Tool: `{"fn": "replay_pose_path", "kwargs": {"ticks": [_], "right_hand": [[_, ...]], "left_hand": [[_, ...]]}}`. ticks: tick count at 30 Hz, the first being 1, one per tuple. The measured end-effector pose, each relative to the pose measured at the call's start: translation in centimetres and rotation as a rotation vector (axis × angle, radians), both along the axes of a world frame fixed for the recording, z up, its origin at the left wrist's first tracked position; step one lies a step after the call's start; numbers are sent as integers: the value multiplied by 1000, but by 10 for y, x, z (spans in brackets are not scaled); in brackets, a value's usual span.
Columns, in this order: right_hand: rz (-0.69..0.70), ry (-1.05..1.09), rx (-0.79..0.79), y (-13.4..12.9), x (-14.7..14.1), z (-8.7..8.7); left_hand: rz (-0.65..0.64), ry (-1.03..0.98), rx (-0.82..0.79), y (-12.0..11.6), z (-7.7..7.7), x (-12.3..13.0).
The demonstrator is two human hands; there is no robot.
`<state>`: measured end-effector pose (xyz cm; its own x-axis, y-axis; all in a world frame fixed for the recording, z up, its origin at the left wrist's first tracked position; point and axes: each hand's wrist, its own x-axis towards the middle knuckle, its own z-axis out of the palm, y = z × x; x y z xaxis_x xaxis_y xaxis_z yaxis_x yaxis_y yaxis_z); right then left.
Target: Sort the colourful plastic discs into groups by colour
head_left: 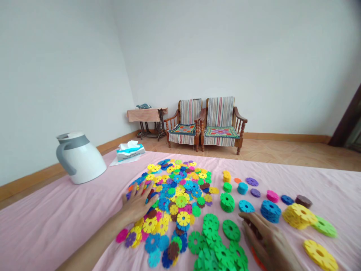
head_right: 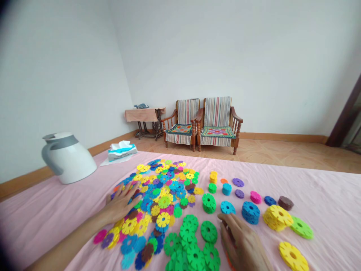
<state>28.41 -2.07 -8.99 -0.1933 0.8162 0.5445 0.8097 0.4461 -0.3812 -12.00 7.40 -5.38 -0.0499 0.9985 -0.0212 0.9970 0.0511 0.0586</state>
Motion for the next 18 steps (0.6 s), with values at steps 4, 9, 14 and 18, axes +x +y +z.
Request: {"fn": "replay_pose_path", "kwargs": {"ticks": [4,9,14,18], "right_hand": [[-1,-4,30,0,0,0],[-2,-10,16,0,1,0],[-6,-15,15,1,3,-4],[-2,-7,13,3,3,-7]], "left_hand": [[-33,-19,29,16,-8,5],[-185,-42,22,31,-2,26],[-393,-101,18,13,14,50],[-723,-190,-39,-27,32,77]]}}
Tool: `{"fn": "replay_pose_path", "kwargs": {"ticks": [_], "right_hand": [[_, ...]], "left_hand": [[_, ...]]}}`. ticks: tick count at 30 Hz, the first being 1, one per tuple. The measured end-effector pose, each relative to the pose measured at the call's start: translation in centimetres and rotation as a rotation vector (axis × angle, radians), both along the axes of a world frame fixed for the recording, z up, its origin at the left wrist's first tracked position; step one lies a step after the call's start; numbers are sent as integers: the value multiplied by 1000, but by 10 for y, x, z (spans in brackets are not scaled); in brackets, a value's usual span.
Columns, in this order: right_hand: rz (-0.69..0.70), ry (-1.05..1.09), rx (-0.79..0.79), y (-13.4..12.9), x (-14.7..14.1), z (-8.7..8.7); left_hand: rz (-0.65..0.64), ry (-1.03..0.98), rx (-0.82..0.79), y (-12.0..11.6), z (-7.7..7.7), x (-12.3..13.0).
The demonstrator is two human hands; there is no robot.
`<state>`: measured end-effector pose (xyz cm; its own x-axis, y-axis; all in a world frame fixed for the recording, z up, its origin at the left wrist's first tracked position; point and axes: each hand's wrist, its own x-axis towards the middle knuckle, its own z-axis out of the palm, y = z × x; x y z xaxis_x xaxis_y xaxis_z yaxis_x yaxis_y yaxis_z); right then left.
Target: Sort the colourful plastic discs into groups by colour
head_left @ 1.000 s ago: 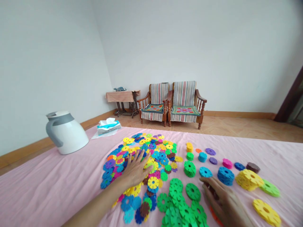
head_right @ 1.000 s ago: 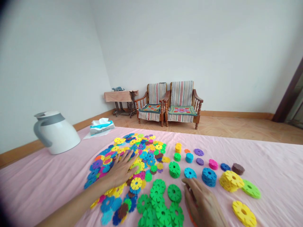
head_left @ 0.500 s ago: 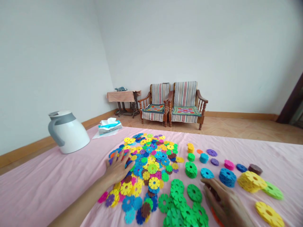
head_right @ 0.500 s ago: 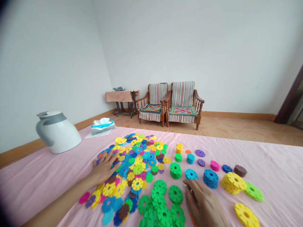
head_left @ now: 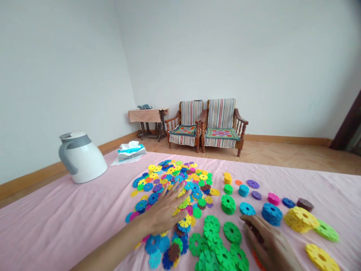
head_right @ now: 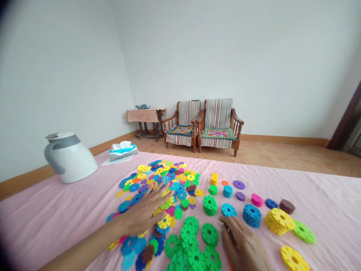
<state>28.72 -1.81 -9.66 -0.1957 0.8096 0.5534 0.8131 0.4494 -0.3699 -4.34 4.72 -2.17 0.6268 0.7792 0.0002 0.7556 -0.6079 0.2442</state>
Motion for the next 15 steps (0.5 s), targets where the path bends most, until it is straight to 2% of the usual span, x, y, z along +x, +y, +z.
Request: {"fn": "replay_pose_path", "kwargs": {"ticks": [2,5,11,15], "right_hand": [[-1,1,4,0,0,0],[8,5,10,0,-1,2],[11,23,10,-2,-2,6],[15,19,2,-3,-4,9]], "left_hand": [[-96,7,-40,-16,6,10],[-143,34,-84,-25,9,17],[-90,28,-88,-18,2,14],[-51,11,6,-12,-2,8]]}}
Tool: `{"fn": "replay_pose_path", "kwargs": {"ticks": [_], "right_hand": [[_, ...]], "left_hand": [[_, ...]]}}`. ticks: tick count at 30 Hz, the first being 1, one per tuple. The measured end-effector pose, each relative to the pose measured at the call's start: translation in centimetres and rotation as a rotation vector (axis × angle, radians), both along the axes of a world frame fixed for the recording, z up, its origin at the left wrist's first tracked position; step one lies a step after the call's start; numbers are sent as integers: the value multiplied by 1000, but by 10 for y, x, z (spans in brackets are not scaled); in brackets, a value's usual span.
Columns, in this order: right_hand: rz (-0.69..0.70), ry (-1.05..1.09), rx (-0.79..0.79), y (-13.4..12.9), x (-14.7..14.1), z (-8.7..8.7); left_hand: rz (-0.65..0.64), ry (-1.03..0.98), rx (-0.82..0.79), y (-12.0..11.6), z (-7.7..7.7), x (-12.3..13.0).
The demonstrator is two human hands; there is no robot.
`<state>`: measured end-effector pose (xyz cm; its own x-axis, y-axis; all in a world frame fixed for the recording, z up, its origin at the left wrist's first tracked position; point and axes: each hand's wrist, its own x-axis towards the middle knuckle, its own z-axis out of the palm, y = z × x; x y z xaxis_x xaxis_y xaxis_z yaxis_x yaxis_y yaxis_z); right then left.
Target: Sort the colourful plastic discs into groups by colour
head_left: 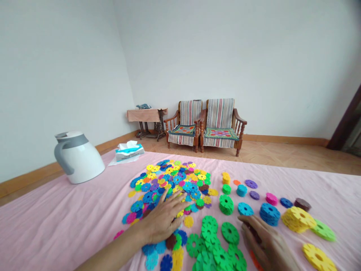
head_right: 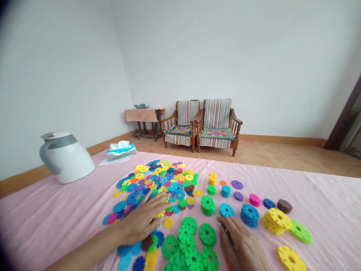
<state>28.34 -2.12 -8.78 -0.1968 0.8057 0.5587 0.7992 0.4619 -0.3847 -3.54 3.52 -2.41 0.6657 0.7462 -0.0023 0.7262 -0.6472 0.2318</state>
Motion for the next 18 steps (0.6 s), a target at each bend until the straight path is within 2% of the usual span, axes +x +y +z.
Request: {"fn": "replay_pose_path", "kwargs": {"ticks": [2,3,4,6,9,12,15,18], "right_hand": [[-5,-2,-3,0,-1,1],[-6,-3,-5,0,-1,1],[-6,-4,-3,0,-1,1],[-7,3,3,1,-1,0],[-15,19,5,1,-1,0],[-18,16,3,1,-1,0],[-11,5,-6,0,-1,-1],[-8,8,-10,1,0,-4]], "left_hand": [[63,-23,80,12,-4,-7],[136,-28,117,21,-6,-13],[229,-29,147,31,-9,-20],[516,12,182,55,-13,-35],[693,51,147,82,-19,-56],[693,86,87,86,-23,-61],[613,107,65,74,-24,-57],[548,122,51,62,-19,-54]]}}
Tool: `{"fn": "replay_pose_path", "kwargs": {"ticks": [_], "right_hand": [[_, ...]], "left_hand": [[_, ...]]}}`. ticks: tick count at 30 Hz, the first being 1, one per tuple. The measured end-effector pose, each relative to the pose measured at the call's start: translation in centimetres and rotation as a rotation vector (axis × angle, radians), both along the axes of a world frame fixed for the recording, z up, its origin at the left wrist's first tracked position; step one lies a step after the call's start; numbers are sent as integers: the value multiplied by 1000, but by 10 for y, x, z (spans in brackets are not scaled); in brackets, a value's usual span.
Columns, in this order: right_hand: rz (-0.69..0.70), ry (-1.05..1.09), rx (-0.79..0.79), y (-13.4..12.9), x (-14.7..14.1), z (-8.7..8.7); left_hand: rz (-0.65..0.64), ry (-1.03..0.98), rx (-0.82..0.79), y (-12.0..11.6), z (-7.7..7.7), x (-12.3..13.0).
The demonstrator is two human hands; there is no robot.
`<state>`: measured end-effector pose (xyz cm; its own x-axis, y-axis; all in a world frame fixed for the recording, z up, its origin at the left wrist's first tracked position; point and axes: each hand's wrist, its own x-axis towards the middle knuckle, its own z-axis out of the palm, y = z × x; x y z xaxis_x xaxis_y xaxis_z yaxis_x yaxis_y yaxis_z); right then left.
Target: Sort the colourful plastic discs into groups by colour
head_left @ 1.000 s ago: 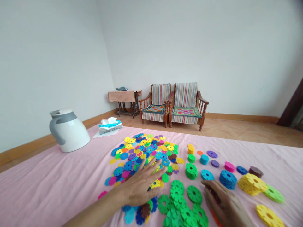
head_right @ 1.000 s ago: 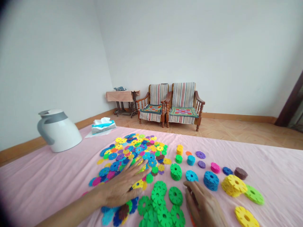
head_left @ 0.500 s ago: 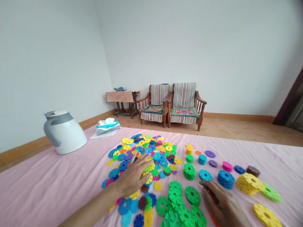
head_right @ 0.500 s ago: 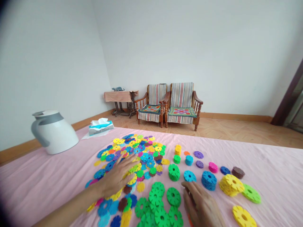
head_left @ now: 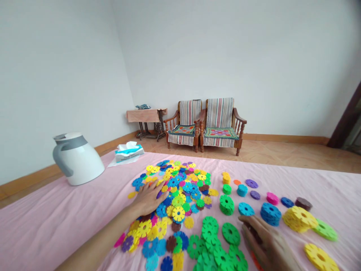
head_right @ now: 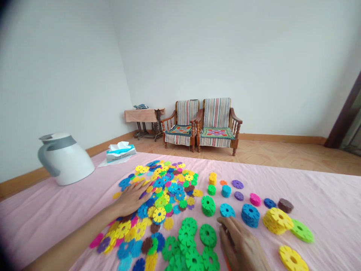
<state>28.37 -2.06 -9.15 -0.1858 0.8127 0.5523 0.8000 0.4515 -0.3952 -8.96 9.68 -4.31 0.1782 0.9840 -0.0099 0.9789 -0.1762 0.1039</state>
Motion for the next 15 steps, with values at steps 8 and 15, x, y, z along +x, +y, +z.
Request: {"fn": "replay_pose_path", "kwargs": {"ticks": [8,15], "right_hand": [[0,-20,2,0,0,3],[6,-39,5,-1,-1,6]], "left_hand": [[-156,-30,42,-10,17,46],[-561,-70,-14,-18,11,119]]}}
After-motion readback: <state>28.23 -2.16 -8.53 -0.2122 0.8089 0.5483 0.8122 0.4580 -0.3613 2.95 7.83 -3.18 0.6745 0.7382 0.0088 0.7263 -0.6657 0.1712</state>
